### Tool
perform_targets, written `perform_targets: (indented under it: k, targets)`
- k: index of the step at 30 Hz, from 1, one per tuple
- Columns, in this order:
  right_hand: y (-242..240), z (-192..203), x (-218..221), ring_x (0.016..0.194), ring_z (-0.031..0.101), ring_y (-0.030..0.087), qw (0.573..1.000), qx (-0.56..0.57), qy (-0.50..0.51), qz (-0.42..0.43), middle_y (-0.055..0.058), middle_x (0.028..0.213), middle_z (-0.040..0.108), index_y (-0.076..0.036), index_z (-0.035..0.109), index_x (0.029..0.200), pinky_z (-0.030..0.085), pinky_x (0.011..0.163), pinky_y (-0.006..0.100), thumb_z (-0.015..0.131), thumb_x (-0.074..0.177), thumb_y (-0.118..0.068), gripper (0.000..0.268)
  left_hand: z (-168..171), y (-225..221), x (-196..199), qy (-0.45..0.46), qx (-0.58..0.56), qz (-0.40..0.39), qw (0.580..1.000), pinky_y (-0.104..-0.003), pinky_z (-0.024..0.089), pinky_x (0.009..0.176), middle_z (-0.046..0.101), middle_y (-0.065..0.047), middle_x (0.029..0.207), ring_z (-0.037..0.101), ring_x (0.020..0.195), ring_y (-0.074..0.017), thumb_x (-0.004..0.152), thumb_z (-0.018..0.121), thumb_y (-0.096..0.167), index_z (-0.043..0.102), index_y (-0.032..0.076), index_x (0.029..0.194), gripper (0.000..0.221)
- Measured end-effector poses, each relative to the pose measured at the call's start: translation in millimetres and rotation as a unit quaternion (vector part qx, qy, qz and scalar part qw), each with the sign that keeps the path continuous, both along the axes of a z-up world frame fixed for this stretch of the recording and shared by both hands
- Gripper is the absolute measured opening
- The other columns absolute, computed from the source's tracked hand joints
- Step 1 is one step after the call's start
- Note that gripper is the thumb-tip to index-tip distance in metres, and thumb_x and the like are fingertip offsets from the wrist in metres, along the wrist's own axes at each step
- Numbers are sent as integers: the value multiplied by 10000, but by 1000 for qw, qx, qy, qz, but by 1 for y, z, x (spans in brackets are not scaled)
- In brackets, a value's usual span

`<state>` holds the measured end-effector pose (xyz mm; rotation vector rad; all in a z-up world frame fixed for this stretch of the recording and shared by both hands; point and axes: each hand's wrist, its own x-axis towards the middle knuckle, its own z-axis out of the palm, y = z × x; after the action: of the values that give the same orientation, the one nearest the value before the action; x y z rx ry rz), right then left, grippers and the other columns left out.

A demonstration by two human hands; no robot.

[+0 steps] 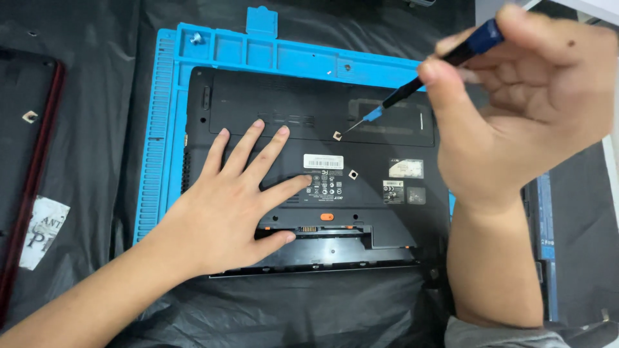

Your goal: Unscrewing and removing the back cover and battery of a laptop.

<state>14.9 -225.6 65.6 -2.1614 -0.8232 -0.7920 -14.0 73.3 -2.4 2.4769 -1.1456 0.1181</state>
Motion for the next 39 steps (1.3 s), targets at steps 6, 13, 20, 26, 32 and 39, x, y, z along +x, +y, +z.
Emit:
perform_targets:
  k: [6, 13, 20, 26, 32, 39]
  targets:
    - [6, -5, 7, 1016, 762, 227, 996, 5, -86, -21, 168, 1217, 614, 29, 428, 1350, 656, 851, 252, 871, 1075, 120, 529, -4, 7, 5, 24, -21, -10, 999, -685, 135, 1120, 245, -271, 1581, 190, 1452, -501, 752, 697, 588, 613, 193, 1350, 722]
    - [14, -4, 6, 1039, 767, 205, 997, 68, -20, -19, 202, 1162, 694, 65, 469, 1361, 653, 893, 249, 815, 1110, 121, 431, 10, 24, 41, 160, -39, -116, 980, -617, 213, 1151, 280, -290, 1600, 176, 1494, -522, 818, 808, 517, 567, 23, 1439, 829]
    - [22, 4, 5, 1095, 759, 207, 996, 79, 28, 11, 200, 1210, 720, 60, 480, 1414, 655, 977, 268, 731, 1136, 166, 389, 76, -31, 75, 41, -212, -79, 973, -427, 544, 904, 730, -200, 1146, 690, 1060, -383, 912, 763, 151, 681, -35, 1232, 379]
    - [22, 0, 4, 1064, 767, 227, 993, 111, 35, 11, 216, 1161, 702, 67, 472, 1348, 673, 921, 281, 784, 1121, 148, 395, 50, -75, 87, 91, -354, -80, 927, -315, 623, 745, 775, -113, 923, 798, 856, -234, 879, 796, 34, 740, 9, 1084, 213]
    - [18, -4, 6, 1060, 768, 230, 995, 93, 14, 14, 217, 1179, 702, 50, 460, 1359, 669, 928, 283, 786, 1104, 125, 420, 41, -74, 92, 116, -386, -117, 908, -266, 645, 774, 789, -87, 1009, 812, 937, -174, 939, 763, 19, 729, 43, 1191, 255]
    - [18, -6, 6, 1067, 773, 235, 996, 92, 4, 15, 222, 1177, 688, 48, 457, 1365, 693, 943, 295, 782, 1107, 124, 422, 41, -73, 92, 82, -377, -117, 915, -279, 632, 777, 789, -95, 987, 802, 922, -186, 933, 778, 42, 737, 34, 1139, 210]
